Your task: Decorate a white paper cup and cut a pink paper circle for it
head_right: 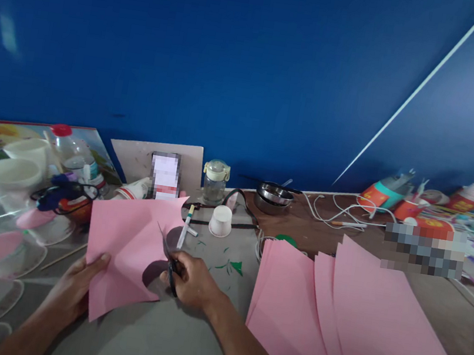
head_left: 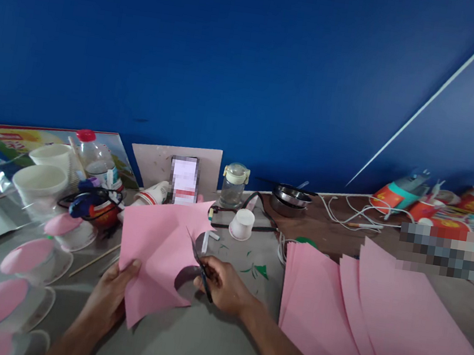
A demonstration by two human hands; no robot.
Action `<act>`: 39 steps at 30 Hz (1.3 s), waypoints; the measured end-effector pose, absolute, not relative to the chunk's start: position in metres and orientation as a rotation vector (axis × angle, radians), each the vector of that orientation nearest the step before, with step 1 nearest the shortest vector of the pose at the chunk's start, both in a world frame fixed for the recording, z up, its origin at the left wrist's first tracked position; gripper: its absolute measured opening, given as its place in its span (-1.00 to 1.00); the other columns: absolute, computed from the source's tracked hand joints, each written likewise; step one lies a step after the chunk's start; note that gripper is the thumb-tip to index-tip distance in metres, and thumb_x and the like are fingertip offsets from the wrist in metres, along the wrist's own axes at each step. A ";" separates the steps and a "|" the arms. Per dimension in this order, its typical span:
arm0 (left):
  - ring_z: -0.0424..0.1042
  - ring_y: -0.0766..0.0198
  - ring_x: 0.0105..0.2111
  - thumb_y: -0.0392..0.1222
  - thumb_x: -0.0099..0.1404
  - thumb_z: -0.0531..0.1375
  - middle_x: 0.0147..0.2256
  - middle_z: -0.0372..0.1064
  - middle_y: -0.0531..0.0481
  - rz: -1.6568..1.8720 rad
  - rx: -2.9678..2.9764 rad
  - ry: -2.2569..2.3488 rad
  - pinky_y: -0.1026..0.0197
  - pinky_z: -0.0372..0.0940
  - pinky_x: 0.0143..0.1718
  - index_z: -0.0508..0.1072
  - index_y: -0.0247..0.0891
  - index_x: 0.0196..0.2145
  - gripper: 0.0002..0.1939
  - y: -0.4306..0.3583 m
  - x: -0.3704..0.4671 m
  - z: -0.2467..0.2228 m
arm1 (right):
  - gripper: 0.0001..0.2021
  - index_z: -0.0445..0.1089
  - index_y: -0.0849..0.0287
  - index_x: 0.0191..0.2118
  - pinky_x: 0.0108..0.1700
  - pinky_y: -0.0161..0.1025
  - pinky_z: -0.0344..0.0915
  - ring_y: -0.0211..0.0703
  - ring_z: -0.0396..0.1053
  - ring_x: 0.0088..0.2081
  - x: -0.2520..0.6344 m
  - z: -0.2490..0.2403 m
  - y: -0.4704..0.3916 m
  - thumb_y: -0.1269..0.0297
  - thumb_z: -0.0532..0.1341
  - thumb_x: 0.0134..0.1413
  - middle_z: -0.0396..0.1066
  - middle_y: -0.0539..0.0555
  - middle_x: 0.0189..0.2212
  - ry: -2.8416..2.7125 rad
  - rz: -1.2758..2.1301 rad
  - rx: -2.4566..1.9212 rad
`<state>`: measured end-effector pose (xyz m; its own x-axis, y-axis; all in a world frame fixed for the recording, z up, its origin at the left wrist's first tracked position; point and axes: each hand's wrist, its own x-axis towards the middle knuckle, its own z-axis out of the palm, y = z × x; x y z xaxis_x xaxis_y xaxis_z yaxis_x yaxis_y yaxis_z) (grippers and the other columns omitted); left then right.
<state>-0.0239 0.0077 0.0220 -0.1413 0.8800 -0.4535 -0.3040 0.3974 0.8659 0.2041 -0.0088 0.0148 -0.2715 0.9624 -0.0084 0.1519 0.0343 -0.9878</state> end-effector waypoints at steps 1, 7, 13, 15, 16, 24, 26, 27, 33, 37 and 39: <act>0.43 0.23 -0.65 -0.23 -0.03 0.37 -0.56 0.47 0.05 1.125 0.586 1.327 0.26 0.35 -0.63 0.44 -0.27 -0.32 -0.72 0.008 -0.025 0.021 | -0.93 0.32 0.18 -0.34 -0.52 -0.41 0.09 -0.34 0.16 -0.55 0.204 0.015 -0.009 0.43 0.16 -0.03 0.22 -0.11 -0.60 -1.514 1.352 -1.156; 0.45 0.24 -0.60 -0.21 -0.01 0.37 -0.53 0.48 0.06 1.109 0.611 1.305 0.26 0.39 -0.58 0.43 -0.26 -0.29 -0.69 0.008 -0.026 0.019 | -0.95 0.29 0.14 -0.38 -0.47 -0.37 0.13 -0.30 0.20 -0.53 0.203 0.015 -0.010 0.41 0.17 -0.03 0.19 -0.11 -0.60 -1.455 1.410 -1.109; 0.44 0.25 -0.62 -0.20 -0.04 0.39 -0.54 0.48 0.06 1.105 0.619 1.312 0.26 0.38 -0.59 0.43 -0.27 -0.31 -0.67 0.007 -0.025 0.019 | -0.90 0.31 0.15 -0.32 -0.45 -0.33 0.13 -0.29 0.19 -0.53 0.202 0.012 -0.010 0.34 0.21 -0.02 0.21 -0.11 -0.60 -1.429 1.425 -1.096; 0.45 0.25 -0.61 -0.19 -0.04 0.40 -0.53 0.48 0.06 1.094 0.621 1.287 0.26 0.39 -0.58 0.43 -0.27 -0.28 -0.65 0.007 -0.025 0.018 | -0.92 0.30 0.15 -0.32 -0.46 -0.33 0.12 -0.31 0.17 -0.55 0.202 0.010 -0.009 0.34 0.20 -0.01 0.22 -0.10 -0.59 -1.432 1.424 -1.094; 0.45 0.25 -0.61 -0.18 -0.04 0.40 -0.53 0.48 0.06 1.092 0.620 1.280 0.27 0.38 -0.58 0.43 -0.27 -0.28 -0.64 0.008 -0.025 0.017 | -0.92 0.30 0.15 -0.32 -0.47 -0.34 0.12 -0.31 0.17 -0.56 0.203 0.009 -0.009 0.35 0.19 0.00 0.23 -0.10 -0.58 -1.430 1.427 -1.095; 0.44 0.25 -0.62 -0.22 -0.04 0.38 -0.54 0.49 0.05 1.087 0.607 1.292 0.27 0.37 -0.60 0.44 -0.27 -0.30 -0.69 0.006 -0.022 0.020 | -0.91 0.30 0.14 -0.34 -0.48 -0.35 0.14 -0.30 0.17 -0.53 0.202 0.006 -0.009 0.29 0.20 0.00 0.24 -0.08 -0.57 -1.381 1.451 -1.089; 0.44 0.25 -0.63 -0.22 -0.04 0.37 -0.54 0.49 0.05 1.090 0.608 1.299 0.27 0.37 -0.60 0.44 -0.27 -0.31 -0.69 0.006 -0.021 0.022 | -0.91 0.30 0.14 -0.37 -0.48 -0.35 0.14 -0.31 0.15 -0.54 0.201 0.006 -0.009 0.28 0.21 -0.01 0.24 -0.08 -0.57 -1.371 1.456 -1.091; 0.44 0.25 -0.63 -0.22 -0.05 0.37 -0.54 0.49 0.05 1.093 0.608 1.299 0.26 0.38 -0.60 0.44 -0.27 -0.31 -0.69 0.006 -0.021 0.022 | -0.92 0.29 0.14 -0.38 -0.48 -0.35 0.14 -0.32 0.15 -0.53 0.201 0.006 -0.009 0.29 0.21 -0.01 0.24 -0.08 -0.57 -1.368 1.461 -1.088; 0.45 0.24 -0.61 -0.15 -0.10 0.41 -0.55 0.48 0.07 1.091 0.609 1.293 0.27 0.37 -0.60 0.43 -0.28 -0.31 -0.62 0.008 -0.024 0.020 | -0.92 0.32 0.15 -0.35 -0.44 -0.33 0.17 -0.30 0.18 -0.51 0.201 0.006 -0.009 0.29 0.20 0.01 0.23 -0.08 -0.57 -1.347 1.484 -1.058; 0.43 0.26 -0.62 -0.09 -0.14 0.44 -0.55 0.48 0.08 1.096 0.621 1.286 0.28 0.36 -0.61 0.43 -0.28 -0.32 -0.57 0.008 -0.026 0.018 | -0.91 0.30 0.16 -0.37 -0.44 -0.34 0.16 -0.30 0.15 -0.52 0.202 0.006 -0.009 0.27 0.21 0.01 0.16 -0.10 -0.60 -1.372 1.467 -1.060; 0.42 0.27 -0.63 -0.08 -0.14 0.44 -0.56 0.47 0.07 1.087 0.623 1.285 0.28 0.35 -0.62 0.42 -0.28 -0.33 -0.57 0.007 -0.025 0.019 | -0.91 0.28 0.16 -0.38 -0.44 -0.35 0.15 -0.31 0.15 -0.52 0.202 0.006 -0.009 0.27 0.18 0.04 0.14 -0.11 -0.60 -1.385 1.457 -1.058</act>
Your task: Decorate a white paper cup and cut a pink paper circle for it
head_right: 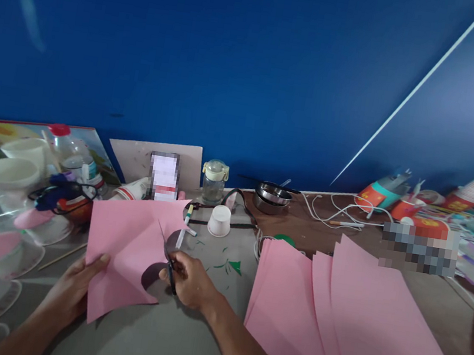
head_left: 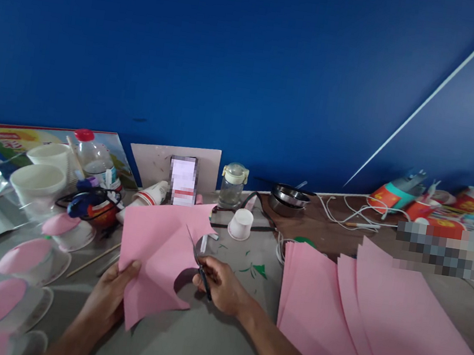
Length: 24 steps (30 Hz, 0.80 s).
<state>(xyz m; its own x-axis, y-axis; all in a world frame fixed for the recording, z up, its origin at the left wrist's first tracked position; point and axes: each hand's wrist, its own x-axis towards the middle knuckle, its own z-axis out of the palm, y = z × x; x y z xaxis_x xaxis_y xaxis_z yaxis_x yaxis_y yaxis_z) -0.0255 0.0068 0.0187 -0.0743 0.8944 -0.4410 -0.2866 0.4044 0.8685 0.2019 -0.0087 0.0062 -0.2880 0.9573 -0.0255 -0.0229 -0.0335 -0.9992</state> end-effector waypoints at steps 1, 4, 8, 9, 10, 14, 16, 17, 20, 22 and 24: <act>0.42 0.27 -0.64 -0.09 -0.13 0.44 -0.56 0.47 0.07 1.084 0.627 1.287 0.29 0.34 -0.63 0.42 -0.28 -0.34 -0.58 0.007 -0.025 0.019 | -0.91 0.28 0.16 -0.38 -0.44 -0.35 0.15 -0.31 0.15 -0.52 0.202 0.006 -0.009 0.26 0.17 0.06 0.14 -0.11 -0.60 -1.385 1.456 -1.056; 0.41 0.27 -0.65 -0.13 -0.12 0.43 -0.57 0.46 0.07 1.091 0.634 1.301 0.29 0.32 -0.65 0.41 -0.27 -0.34 -0.61 0.007 -0.024 0.021 | -0.89 0.28 0.16 -0.37 -0.42 -0.34 0.18 -0.31 0.16 -0.51 0.202 0.006 -0.009 0.24 0.16 0.08 0.16 -0.11 -0.59 -1.398 1.458 -1.057; 0.43 0.26 -0.65 -0.15 -0.12 0.42 -0.56 0.47 0.06 1.098 0.622 1.304 0.28 0.33 -0.64 0.42 -0.27 -0.35 -0.63 0.007 -0.024 0.022 | -0.85 0.33 0.17 -0.33 -0.41 -0.34 0.21 -0.31 0.18 -0.50 0.203 0.006 -0.009 0.20 0.18 0.07 0.22 -0.09 -0.57 -1.409 1.457 -1.075; 0.42 0.26 -0.65 -0.16 -0.12 0.42 -0.56 0.47 0.06 1.101 0.622 1.307 0.29 0.32 -0.64 0.43 -0.27 -0.35 -0.63 0.008 -0.024 0.022 | -0.85 0.34 0.18 -0.32 -0.40 -0.34 0.22 -0.31 0.19 -0.50 0.204 0.007 -0.009 0.20 0.19 0.08 0.23 -0.08 -0.56 -1.403 1.461 -1.077; 0.42 0.26 -0.66 -0.16 -0.13 0.42 -0.56 0.47 0.06 1.106 0.622 1.311 0.29 0.31 -0.65 0.43 -0.27 -0.36 -0.63 0.008 -0.025 0.022 | -0.85 0.34 0.18 -0.31 -0.39 -0.33 0.22 -0.30 0.20 -0.49 0.204 0.007 -0.009 0.20 0.19 0.08 0.25 -0.07 -0.55 -1.402 1.467 -1.077; 0.40 0.27 -0.67 -0.15 -0.15 0.43 -0.58 0.46 0.07 1.128 0.633 1.296 0.29 0.31 -0.65 0.43 -0.27 -0.37 -0.62 0.008 -0.027 0.022 | -0.84 0.36 0.20 -0.26 -0.39 -0.34 0.20 -0.30 0.23 -0.48 0.208 0.009 -0.008 0.24 0.20 0.06 0.31 -0.06 -0.52 -1.450 1.463 -1.089; 0.41 0.26 -0.66 -0.13 -0.14 0.43 -0.57 0.46 0.07 1.132 0.646 1.290 0.28 0.32 -0.64 0.43 -0.27 -0.36 -0.61 0.009 -0.028 0.023 | -0.83 0.36 0.21 -0.22 -0.40 -0.36 0.20 -0.30 0.23 -0.48 0.210 0.011 -0.008 0.26 0.19 0.06 0.32 -0.06 -0.52 -1.488 1.451 -1.106; 0.41 0.26 -0.65 -0.13 -0.14 0.43 -0.57 0.45 0.07 1.131 0.655 1.293 0.28 0.32 -0.64 0.43 -0.27 -0.35 -0.61 0.009 -0.028 0.024 | -0.83 0.37 0.21 -0.22 -0.40 -0.36 0.19 -0.30 0.24 -0.48 0.211 0.012 -0.007 0.28 0.18 0.06 0.33 -0.05 -0.51 -1.508 1.447 -1.118; 0.40 0.25 -0.65 -0.14 -0.14 0.43 -0.58 0.44 0.07 1.136 0.668 1.304 0.28 0.30 -0.64 0.44 -0.27 -0.33 -0.60 0.009 -0.029 0.026 | -0.85 0.38 0.21 -0.23 -0.41 -0.38 0.18 -0.30 0.26 -0.47 0.214 0.017 -0.007 0.33 0.17 0.04 0.34 -0.04 -0.50 -1.561 1.426 -1.145; 0.40 0.26 -0.65 -0.13 -0.15 0.44 -0.57 0.45 0.06 1.142 0.673 1.294 0.27 0.30 -0.63 0.44 -0.27 -0.33 -0.58 0.009 -0.030 0.026 | -0.87 0.38 0.22 -0.27 -0.41 -0.39 0.18 -0.29 0.27 -0.46 0.214 0.019 -0.007 0.37 0.16 0.02 0.34 -0.04 -0.50 -1.603 1.386 -1.156; 0.41 0.25 -0.63 -0.10 -0.15 0.44 -0.54 0.47 0.05 1.153 0.686 1.280 0.26 0.31 -0.61 0.44 -0.27 -0.31 -0.56 0.009 -0.031 0.024 | -0.89 0.38 0.23 -0.30 -0.42 -0.40 0.17 -0.30 0.26 -0.45 0.215 0.020 -0.007 0.38 0.16 0.02 0.34 -0.04 -0.50 -1.643 1.349 -1.169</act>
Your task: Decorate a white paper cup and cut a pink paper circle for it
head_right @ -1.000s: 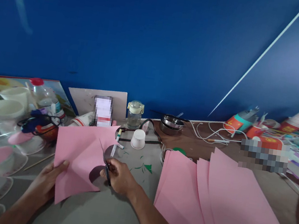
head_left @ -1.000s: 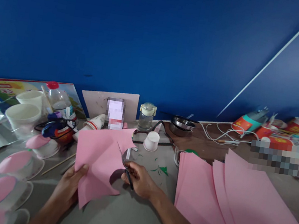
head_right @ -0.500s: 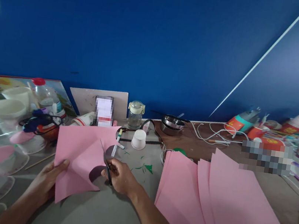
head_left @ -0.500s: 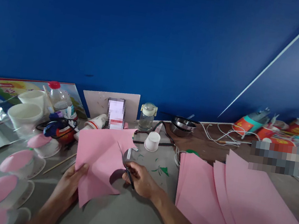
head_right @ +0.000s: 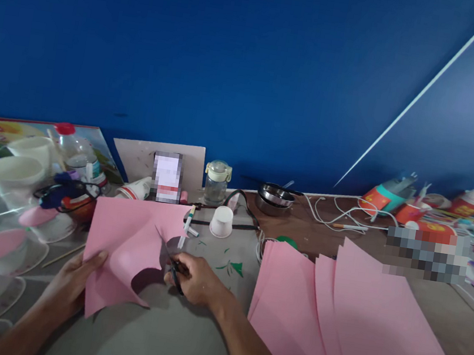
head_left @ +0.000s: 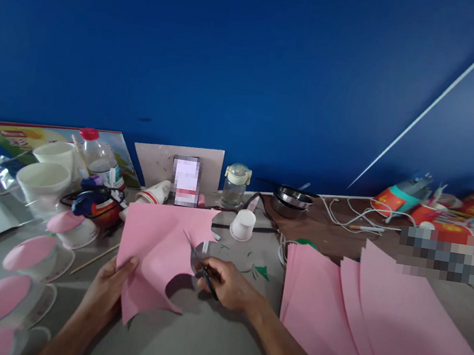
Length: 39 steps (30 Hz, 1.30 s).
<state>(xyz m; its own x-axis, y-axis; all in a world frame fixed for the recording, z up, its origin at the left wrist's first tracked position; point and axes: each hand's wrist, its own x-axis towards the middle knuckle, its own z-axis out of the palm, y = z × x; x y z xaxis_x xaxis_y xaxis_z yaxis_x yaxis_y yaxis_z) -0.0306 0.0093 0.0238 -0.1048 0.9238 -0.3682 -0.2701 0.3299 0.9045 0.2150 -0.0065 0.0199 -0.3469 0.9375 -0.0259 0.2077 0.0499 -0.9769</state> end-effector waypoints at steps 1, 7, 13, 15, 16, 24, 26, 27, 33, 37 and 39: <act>0.41 0.25 -0.62 -0.08 -0.15 0.44 -0.53 0.47 0.04 1.158 0.693 1.278 0.26 0.31 -0.61 0.45 -0.28 -0.30 -0.55 0.009 -0.031 0.023 | -0.90 0.38 0.23 -0.31 -0.42 -0.40 0.16 -0.30 0.26 -0.45 0.215 0.020 -0.006 0.38 0.16 0.02 0.34 -0.04 -0.50 -1.655 1.338 -1.177; 0.39 0.28 -0.60 0.02 -0.17 0.45 -0.49 0.49 0.02 1.176 0.720 1.283 0.28 0.29 -0.60 0.45 -0.30 -0.28 -0.48 0.010 -0.032 0.021 | -0.85 0.39 0.24 -0.26 -0.45 -0.41 0.11 -0.35 0.15 -0.49 0.215 0.019 -0.007 0.37 0.22 -0.02 0.28 -0.07 -0.51 -1.677 1.342 -1.189; 0.38 0.28 -0.61 0.04 -0.18 0.45 -0.54 0.46 0.05 1.161 0.719 1.279 0.27 0.29 -0.59 0.43 -0.30 -0.31 -0.47 0.010 -0.031 0.022 | -0.80 0.38 0.25 -0.20 -0.39 -0.38 0.15 -0.32 0.20 -0.46 0.213 0.018 -0.007 0.35 0.22 0.00 0.33 -0.04 -0.46 -1.612 1.404 -1.164; 0.37 0.28 -0.63 0.05 -0.17 0.45 -0.56 0.44 0.07 1.152 0.720 1.281 0.27 0.28 -0.59 0.43 -0.29 -0.34 -0.49 0.009 -0.031 0.021 | -0.80 0.37 0.24 -0.20 -0.37 -0.36 0.17 -0.31 0.22 -0.46 0.212 0.018 -0.008 0.35 0.23 -0.01 0.35 -0.03 -0.45 -1.595 1.424 -1.166; 0.36 0.28 -0.63 0.05 -0.17 0.45 -0.56 0.44 0.07 1.147 0.720 1.281 0.27 0.28 -0.60 0.42 -0.28 -0.34 -0.50 0.009 -0.032 0.021 | -0.80 0.36 0.24 -0.21 -0.37 -0.36 0.17 -0.31 0.23 -0.46 0.212 0.019 -0.008 0.34 0.23 -0.01 0.35 -0.03 -0.45 -1.588 1.435 -1.164; 0.35 0.30 -0.63 0.05 -0.17 0.44 -0.57 0.43 0.08 1.147 0.716 1.280 0.29 0.27 -0.61 0.44 -0.28 -0.36 -0.52 0.008 -0.031 0.022 | -0.82 0.35 0.18 -0.24 -0.40 -0.36 0.16 -0.31 0.18 -0.48 0.209 0.013 -0.008 0.28 0.25 0.00 0.30 -0.06 -0.50 -1.517 1.479 -1.116; 0.36 0.29 -0.62 0.05 -0.18 0.44 -0.55 0.45 0.07 1.159 0.714 1.275 0.28 0.28 -0.60 0.45 -0.29 -0.35 -0.50 0.009 -0.030 0.022 | -0.83 0.34 0.19 -0.26 -0.44 -0.37 0.12 -0.32 0.14 -0.51 0.209 0.012 -0.008 0.24 0.23 0.03 0.25 -0.07 -0.54 -1.500 1.487 -1.112; 0.37 0.29 -0.61 0.05 -0.18 0.44 -0.55 0.45 0.06 1.163 0.717 1.273 0.28 0.29 -0.59 0.45 -0.29 -0.33 -0.49 0.009 -0.030 0.022 | -0.83 0.34 0.19 -0.26 -0.46 -0.37 0.11 -0.33 0.12 -0.52 0.209 0.012 -0.008 0.22 0.22 0.04 0.24 -0.08 -0.55 -1.497 1.489 -1.117; 0.37 0.29 -0.59 0.07 -0.18 0.44 -0.54 0.45 0.06 1.156 0.733 1.274 0.29 0.28 -0.59 0.44 -0.29 -0.32 -0.48 0.011 -0.032 0.018 | -0.84 0.34 0.20 -0.27 -0.44 -0.36 0.11 -0.32 0.12 -0.51 0.209 0.016 -0.008 0.25 0.21 0.03 0.23 -0.08 -0.55 -1.526 1.476 -1.138; 0.35 0.31 -0.61 0.06 -0.15 0.43 -0.56 0.43 0.08 1.157 0.742 1.267 0.30 0.26 -0.60 0.44 -0.29 -0.34 -0.51 0.011 -0.034 0.015 | -0.87 0.33 0.19 -0.30 -0.43 -0.35 0.13 -0.31 0.12 -0.50 0.209 0.017 -0.008 0.26 0.20 0.03 0.23 -0.07 -0.54 -1.540 1.463 -1.137; 0.36 0.31 -0.60 0.06 -0.12 0.43 -0.54 0.44 0.07 1.158 0.753 1.257 0.30 0.27 -0.58 0.44 -0.28 -0.32 -0.52 0.010 -0.034 0.014 | -0.88 0.32 0.18 -0.31 -0.43 -0.35 0.12 -0.31 0.11 -0.50 0.209 0.017 -0.008 0.26 0.20 0.03 0.22 -0.08 -0.54 -1.528 1.482 -1.139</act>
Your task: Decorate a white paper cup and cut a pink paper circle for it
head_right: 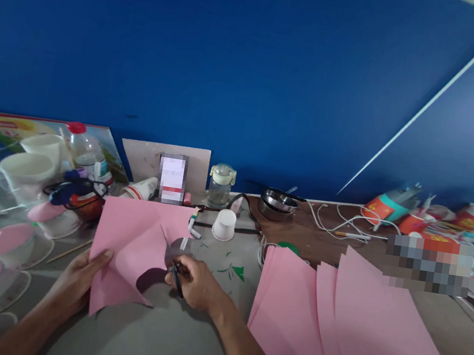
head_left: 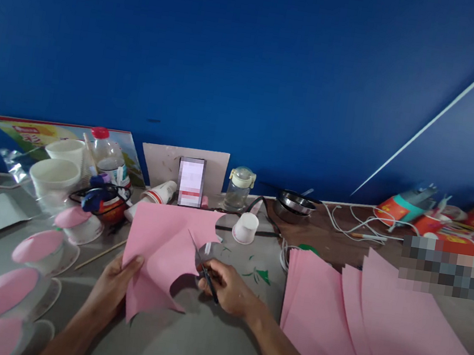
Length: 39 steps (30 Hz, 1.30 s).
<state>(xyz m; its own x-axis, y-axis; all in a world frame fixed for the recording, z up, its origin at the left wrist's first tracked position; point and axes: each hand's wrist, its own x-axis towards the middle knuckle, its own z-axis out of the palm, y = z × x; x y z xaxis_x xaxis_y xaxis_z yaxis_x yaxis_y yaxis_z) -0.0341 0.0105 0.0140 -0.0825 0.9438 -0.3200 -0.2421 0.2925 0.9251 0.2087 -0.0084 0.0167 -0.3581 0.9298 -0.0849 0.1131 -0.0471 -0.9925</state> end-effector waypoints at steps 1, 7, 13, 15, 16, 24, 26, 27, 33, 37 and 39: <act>0.36 0.31 -0.59 0.06 -0.12 0.42 -0.54 0.44 0.07 1.159 0.758 1.257 0.30 0.27 -0.58 0.44 -0.28 -0.32 -0.52 0.010 -0.034 0.014 | -0.88 0.31 0.18 -0.32 -0.43 -0.35 0.12 -0.32 0.11 -0.51 0.208 0.017 -0.009 0.26 0.20 0.04 0.21 -0.08 -0.55 -1.521 1.492 -1.136; 0.33 0.30 -0.63 0.09 -0.15 0.42 -0.57 0.41 0.07 1.145 0.772 1.281 0.29 0.25 -0.60 0.43 -0.29 -0.34 -0.50 0.010 -0.031 0.019 | -0.86 0.27 0.16 -0.35 -0.43 -0.34 0.14 -0.31 0.12 -0.52 0.208 0.015 -0.009 0.21 0.19 0.07 0.19 -0.09 -0.58 -1.501 1.512 -1.095; 0.39 0.25 -0.58 0.07 -0.10 0.40 -0.52 0.47 0.03 1.137 0.784 1.273 0.25 0.29 -0.55 0.44 -0.28 -0.31 -0.53 0.010 -0.032 0.019 | -0.84 0.31 0.19 -0.32 -0.42 -0.34 0.17 -0.32 0.12 -0.52 0.210 0.015 -0.008 0.20 0.19 0.06 0.19 -0.10 -0.57 -1.510 1.506 -1.106; 0.42 0.21 -0.55 0.07 -0.10 0.40 -0.49 0.49 0.00 1.132 0.786 1.271 0.23 0.31 -0.53 0.45 -0.28 -0.29 -0.52 0.010 -0.032 0.019 | -0.83 0.34 0.19 -0.28 -0.41 -0.34 0.18 -0.32 0.13 -0.51 0.211 0.016 -0.008 0.21 0.22 0.03 0.21 -0.09 -0.56 -1.513 1.512 -1.121; 0.42 0.20 -0.55 0.08 -0.10 0.40 -0.48 0.50 -0.01 1.131 0.785 1.271 0.22 0.32 -0.52 0.44 -0.28 -0.28 -0.51 0.010 -0.032 0.020 | -0.82 0.34 0.19 -0.26 -0.40 -0.34 0.19 -0.32 0.14 -0.51 0.212 0.015 -0.008 0.21 0.22 0.02 0.23 -0.08 -0.55 -1.505 1.533 -1.120; 0.42 0.21 -0.55 0.09 -0.17 0.43 -0.48 0.51 -0.04 1.171 0.792 1.281 0.23 0.31 -0.53 0.46 -0.30 -0.32 -0.48 0.010 -0.030 0.026 | -0.87 0.35 0.19 -0.29 -0.43 -0.38 0.14 -0.32 0.17 -0.48 0.219 0.012 -0.005 0.28 0.21 0.01 0.27 -0.07 -0.52 -1.571 1.544 -1.164; 0.43 0.20 -0.54 0.09 -0.16 0.42 -0.47 0.51 -0.04 1.177 0.801 1.274 0.22 0.32 -0.51 0.46 -0.31 -0.31 -0.48 0.010 -0.031 0.026 | -0.90 0.34 0.19 -0.30 -0.43 -0.38 0.12 -0.31 0.18 -0.47 0.220 0.012 -0.005 0.32 0.20 0.01 0.28 -0.06 -0.52 -1.603 1.524 -1.171; 0.43 0.20 -0.55 0.09 -0.15 0.42 -0.47 0.51 -0.05 1.181 0.804 1.276 0.22 0.33 -0.50 0.46 -0.31 -0.32 -0.48 0.010 -0.032 0.025 | -0.90 0.34 0.19 -0.31 -0.43 -0.38 0.11 -0.31 0.17 -0.47 0.220 0.012 -0.005 0.33 0.21 0.00 0.27 -0.07 -0.52 -1.614 1.517 -1.171; 0.47 0.14 -0.49 0.10 -0.11 0.40 -0.43 0.53 -0.07 1.156 0.810 1.273 0.20 0.34 -0.49 0.45 -0.31 -0.27 -0.47 0.011 -0.033 0.022 | -0.88 0.35 0.19 -0.29 -0.40 -0.37 0.13 -0.32 0.17 -0.48 0.217 0.012 -0.005 0.36 0.22 -0.02 0.27 -0.08 -0.52 -1.590 1.505 -1.148; 0.50 0.10 -0.43 0.08 -0.07 0.40 -0.39 0.54 -0.09 1.149 0.831 1.257 0.18 0.35 -0.45 0.45 -0.31 -0.21 -0.46 0.011 -0.034 0.019 | -0.83 0.35 0.20 -0.26 -0.35 -0.34 0.18 -0.30 0.22 -0.46 0.216 0.013 -0.006 0.36 0.24 -0.04 0.31 -0.06 -0.48 -1.552 1.534 -1.152; 0.51 0.07 -0.41 0.09 -0.08 0.40 -0.38 0.54 -0.09 1.154 0.833 1.263 0.17 0.35 -0.44 0.45 -0.31 -0.18 -0.43 0.011 -0.035 0.018 | -0.84 0.34 0.19 -0.27 -0.35 -0.34 0.18 -0.30 0.23 -0.45 0.216 0.015 -0.006 0.35 0.24 -0.04 0.33 -0.05 -0.48 -1.528 1.555 -1.148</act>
